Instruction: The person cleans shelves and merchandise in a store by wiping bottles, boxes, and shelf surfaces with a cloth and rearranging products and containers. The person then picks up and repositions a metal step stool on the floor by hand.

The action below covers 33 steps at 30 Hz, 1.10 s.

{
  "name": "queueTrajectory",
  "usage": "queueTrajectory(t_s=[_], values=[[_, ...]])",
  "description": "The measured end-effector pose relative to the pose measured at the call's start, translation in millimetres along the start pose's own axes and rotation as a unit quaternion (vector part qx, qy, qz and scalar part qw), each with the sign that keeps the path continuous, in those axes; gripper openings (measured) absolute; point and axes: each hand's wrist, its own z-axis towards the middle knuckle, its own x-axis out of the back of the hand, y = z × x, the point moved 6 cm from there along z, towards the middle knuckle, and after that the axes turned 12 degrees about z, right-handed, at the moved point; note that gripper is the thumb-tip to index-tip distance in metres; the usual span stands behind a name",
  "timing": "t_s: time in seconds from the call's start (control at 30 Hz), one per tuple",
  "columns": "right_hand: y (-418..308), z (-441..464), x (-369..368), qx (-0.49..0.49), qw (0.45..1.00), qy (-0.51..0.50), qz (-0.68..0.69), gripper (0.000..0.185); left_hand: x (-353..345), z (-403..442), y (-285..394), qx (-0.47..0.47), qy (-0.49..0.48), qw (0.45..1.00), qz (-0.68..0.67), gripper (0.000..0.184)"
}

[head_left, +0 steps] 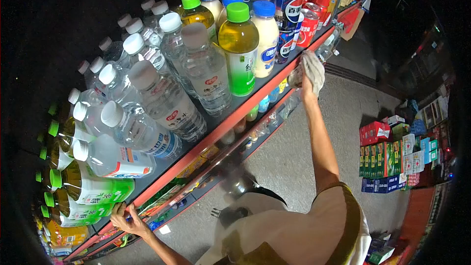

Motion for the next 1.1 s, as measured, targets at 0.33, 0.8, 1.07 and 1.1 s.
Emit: queueTrajectory(t_s=[0.33, 0.8, 1.07, 1.1], values=[[-158.4, -39.8, -13.0, -0.175, 0.962, -0.058, 0.201, 0.043, -1.8, -2.9, -2.4, 0.031, -0.01, 0.999, -0.021, 0.022], [-307.3, -141.3, -52.6, -0.177, 0.854, -0.283, 0.398, 0.072, 18.5, 6.4, 22.6, 0.069, -0.047, 0.995, 0.062, 0.041], [-415.4, -136.7, -63.9, 0.143, 0.884, -0.29, 0.339, 0.045, 23.1, -77.3, 62.3, 0.188, -0.059, 0.976, -0.09, 0.071], [-428.3, -133.6, -65.0, 0.159, 0.871, -0.288, 0.366, 0.045, 18.2, -87.0, 70.9, 0.205, -0.074, 0.967, -0.131, 0.073]])
